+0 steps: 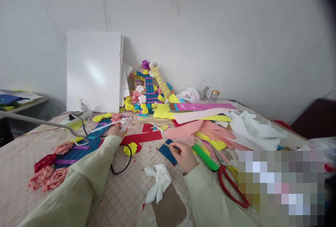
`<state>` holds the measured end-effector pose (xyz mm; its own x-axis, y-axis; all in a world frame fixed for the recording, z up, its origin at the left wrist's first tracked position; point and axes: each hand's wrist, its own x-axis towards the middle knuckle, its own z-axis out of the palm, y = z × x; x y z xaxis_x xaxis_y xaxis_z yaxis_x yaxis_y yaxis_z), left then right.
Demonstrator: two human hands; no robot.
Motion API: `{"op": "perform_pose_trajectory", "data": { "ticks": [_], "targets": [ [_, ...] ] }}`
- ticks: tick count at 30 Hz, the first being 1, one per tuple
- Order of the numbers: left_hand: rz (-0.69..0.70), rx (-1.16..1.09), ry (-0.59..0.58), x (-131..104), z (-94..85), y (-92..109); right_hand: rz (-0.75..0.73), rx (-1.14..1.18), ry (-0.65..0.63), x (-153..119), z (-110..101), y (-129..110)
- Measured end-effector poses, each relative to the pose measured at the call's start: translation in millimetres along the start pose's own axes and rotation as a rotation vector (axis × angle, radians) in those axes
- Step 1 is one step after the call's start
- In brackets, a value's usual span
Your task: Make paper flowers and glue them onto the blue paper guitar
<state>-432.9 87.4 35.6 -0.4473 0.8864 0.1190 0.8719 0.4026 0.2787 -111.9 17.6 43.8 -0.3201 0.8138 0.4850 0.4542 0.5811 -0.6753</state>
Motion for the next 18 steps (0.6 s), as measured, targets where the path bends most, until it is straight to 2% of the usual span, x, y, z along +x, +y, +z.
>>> {"op": "perform_pose_trajectory", "data": {
  "ticks": [4, 18],
  "targets": [
    [0.011, 0.016, -0.002, -0.2, -3.1, -0.8, -0.003, 0.01, -0.025, 0.1, -1.0, -1.1],
    [0.072, 0.004, -0.016, -12.2, -10.3, -4.2, -0.003, 0.01, 0.029, 0.6, 1.1, 2.9]
  ]
}}
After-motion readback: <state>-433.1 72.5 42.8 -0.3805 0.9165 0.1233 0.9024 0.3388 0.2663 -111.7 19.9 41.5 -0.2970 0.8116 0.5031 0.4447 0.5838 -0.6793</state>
